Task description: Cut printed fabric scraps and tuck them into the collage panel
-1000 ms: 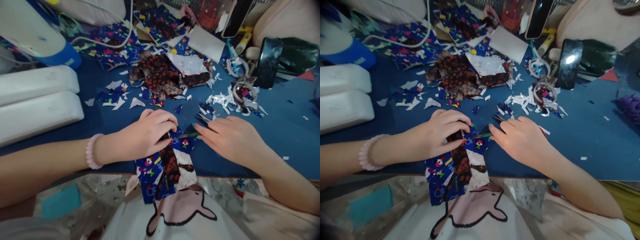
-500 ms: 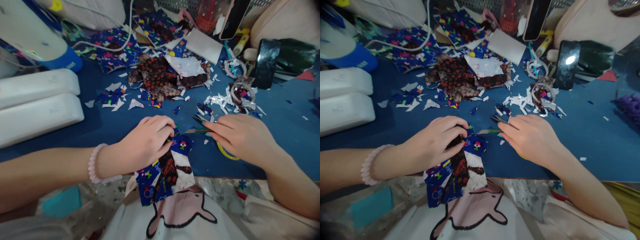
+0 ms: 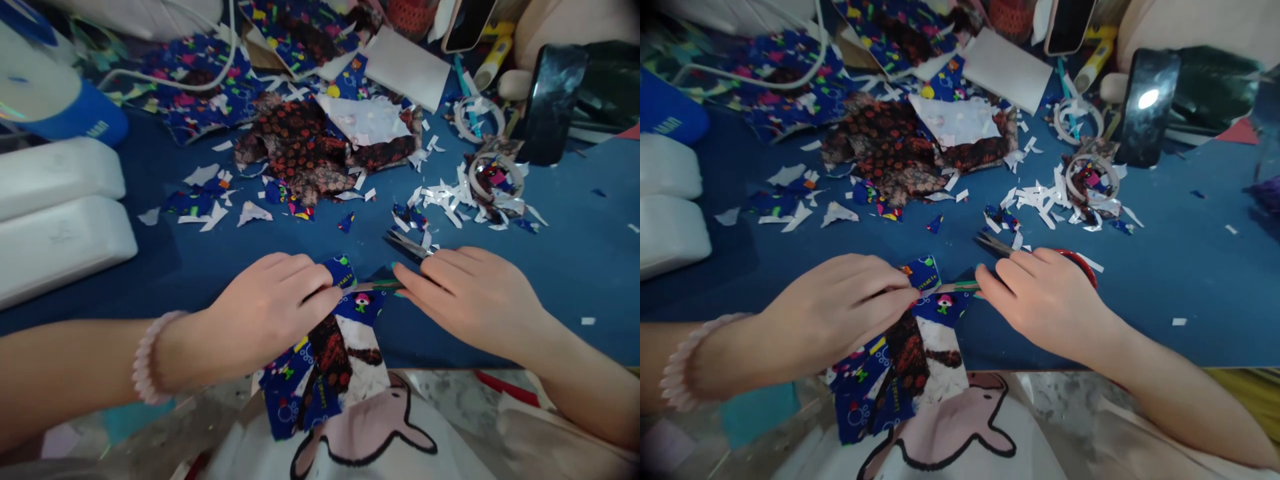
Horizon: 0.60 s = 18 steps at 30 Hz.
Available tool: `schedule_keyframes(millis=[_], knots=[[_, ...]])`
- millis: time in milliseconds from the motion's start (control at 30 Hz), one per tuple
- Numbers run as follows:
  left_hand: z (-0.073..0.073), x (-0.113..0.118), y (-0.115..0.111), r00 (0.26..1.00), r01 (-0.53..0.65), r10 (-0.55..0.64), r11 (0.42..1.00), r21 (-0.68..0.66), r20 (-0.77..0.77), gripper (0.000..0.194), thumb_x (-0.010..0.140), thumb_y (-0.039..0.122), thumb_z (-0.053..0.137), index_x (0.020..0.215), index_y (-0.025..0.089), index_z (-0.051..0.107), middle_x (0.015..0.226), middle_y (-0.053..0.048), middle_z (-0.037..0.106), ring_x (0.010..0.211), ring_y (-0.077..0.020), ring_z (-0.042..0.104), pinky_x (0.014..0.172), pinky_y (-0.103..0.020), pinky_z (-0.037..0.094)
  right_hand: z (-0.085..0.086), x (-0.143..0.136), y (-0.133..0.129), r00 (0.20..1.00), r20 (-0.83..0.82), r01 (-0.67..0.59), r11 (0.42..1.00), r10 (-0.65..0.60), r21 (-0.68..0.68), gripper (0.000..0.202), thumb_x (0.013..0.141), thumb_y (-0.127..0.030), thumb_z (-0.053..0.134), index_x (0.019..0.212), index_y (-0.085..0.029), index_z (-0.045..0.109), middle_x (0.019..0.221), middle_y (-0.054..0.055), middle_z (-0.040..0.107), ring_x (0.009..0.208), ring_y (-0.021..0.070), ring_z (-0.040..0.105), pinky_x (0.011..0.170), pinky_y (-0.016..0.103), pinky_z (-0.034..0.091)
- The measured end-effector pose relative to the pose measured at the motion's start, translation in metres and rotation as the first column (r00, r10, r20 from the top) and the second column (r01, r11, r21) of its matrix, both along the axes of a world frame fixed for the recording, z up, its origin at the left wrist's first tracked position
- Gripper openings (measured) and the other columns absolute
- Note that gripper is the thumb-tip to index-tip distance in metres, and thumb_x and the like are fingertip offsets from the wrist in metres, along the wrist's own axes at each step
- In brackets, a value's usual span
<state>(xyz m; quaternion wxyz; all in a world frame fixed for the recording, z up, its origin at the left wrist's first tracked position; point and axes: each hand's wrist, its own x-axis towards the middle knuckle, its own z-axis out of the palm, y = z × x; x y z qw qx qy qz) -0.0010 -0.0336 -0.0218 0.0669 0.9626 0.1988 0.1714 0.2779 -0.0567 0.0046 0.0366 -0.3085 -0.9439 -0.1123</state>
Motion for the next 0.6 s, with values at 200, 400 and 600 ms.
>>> schedule_keyframes(millis=[200, 400, 600], knots=[[0.008, 0.001, 0.001, 0.999, 0.028, -0.03, 0.998, 0.063, 0.028, 0.032, 0.101, 0.007, 0.039, 0.093, 0.012, 0.07, 0.08, -0.006, 0.073, 0.068, -0.0184, 0.066, 0.052, -0.031, 0.05, 0.0, 0.001, -0.002, 1.0, 0.013, 0.002, 1.0, -0.002, -0.01, 0.018, 0.097, -0.016, 0.056, 0.098, -0.012, 0.073, 0.064, 0.001, 0.056, 0.062, 0.0184, 0.055, 0.061, 0.032, 0.036], [-0.003, 0.001, -0.005, 0.997, -0.006, -0.004, 0.993, 0.121, 0.082, 0.033, 0.098, 0.006, 0.04, 0.094, 0.015, 0.071, 0.079, -0.005, 0.072, 0.068, -0.0186, 0.066, 0.049, -0.034, 0.048, -0.001, 0.001, -0.002, 1.0, -0.002, -0.017, 0.999, 0.017, -0.035, 0.022, 0.099, -0.017, 0.052, 0.096, -0.011, 0.073, 0.062, 0.0, 0.054, 0.059, 0.018, 0.053, 0.058, 0.032, 0.034], [-0.004, 0.002, -0.009, 0.999, 0.011, -0.019, 0.984, 0.176, 0.046, 0.034, 0.1, 0.008, 0.037, 0.093, 0.016, 0.07, 0.076, -0.003, 0.07, 0.067, -0.0164, 0.064, 0.051, -0.031, 0.047, -0.001, 0.002, -0.001, 0.999, 0.005, -0.033, 0.998, 0.033, -0.055, 0.023, 0.099, -0.016, 0.05, 0.096, -0.009, 0.072, 0.062, 0.001, 0.056, 0.059, 0.0182, 0.055, 0.057, 0.032, 0.036]])
